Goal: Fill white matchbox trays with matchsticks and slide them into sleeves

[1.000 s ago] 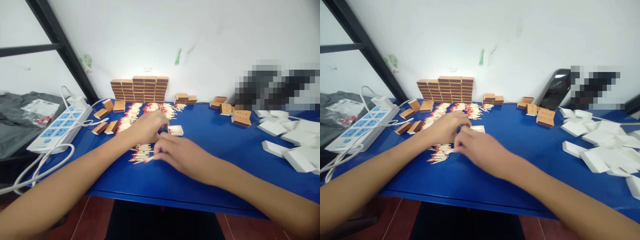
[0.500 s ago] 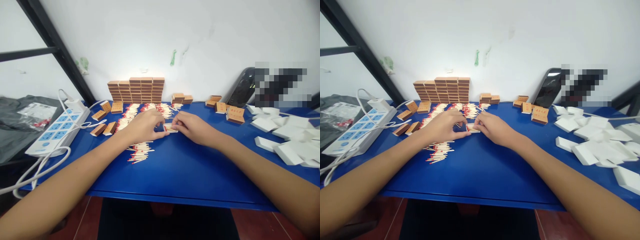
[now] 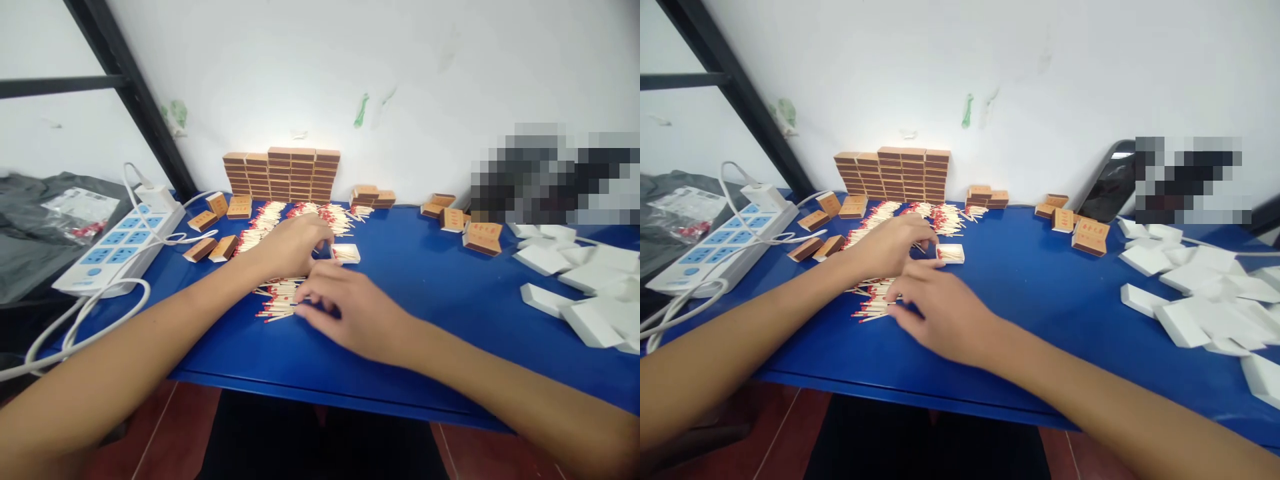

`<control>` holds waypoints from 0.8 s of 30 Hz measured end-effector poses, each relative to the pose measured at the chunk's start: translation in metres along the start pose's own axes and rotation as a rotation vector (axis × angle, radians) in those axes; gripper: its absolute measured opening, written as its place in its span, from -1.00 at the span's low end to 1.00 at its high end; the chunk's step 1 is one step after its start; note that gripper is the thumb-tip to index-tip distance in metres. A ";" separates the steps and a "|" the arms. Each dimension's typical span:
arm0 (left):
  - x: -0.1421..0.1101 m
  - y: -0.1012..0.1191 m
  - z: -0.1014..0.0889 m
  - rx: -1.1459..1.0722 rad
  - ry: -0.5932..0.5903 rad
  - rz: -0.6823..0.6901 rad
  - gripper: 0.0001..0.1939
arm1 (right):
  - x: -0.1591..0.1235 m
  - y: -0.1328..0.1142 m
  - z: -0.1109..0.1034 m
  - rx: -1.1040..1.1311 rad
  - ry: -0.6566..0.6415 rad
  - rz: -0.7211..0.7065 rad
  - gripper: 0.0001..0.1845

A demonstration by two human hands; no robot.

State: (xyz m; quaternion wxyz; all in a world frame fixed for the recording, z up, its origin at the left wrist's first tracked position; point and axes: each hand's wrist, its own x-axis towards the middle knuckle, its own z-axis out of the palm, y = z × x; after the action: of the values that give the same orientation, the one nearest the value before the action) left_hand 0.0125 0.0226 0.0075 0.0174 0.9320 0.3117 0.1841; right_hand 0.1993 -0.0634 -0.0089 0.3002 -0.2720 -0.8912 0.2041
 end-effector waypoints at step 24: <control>-0.001 0.000 0.001 0.048 0.019 0.015 -0.86 | 0.002 0.017 -0.039 -0.234 -0.030 0.031 -0.87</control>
State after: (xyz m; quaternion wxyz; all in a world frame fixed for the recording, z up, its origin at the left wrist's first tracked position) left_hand 0.0118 0.0219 0.0061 -0.0093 0.9327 0.3094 0.1853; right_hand 0.2296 -0.0414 0.0113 0.2499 -0.3160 -0.9090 0.1072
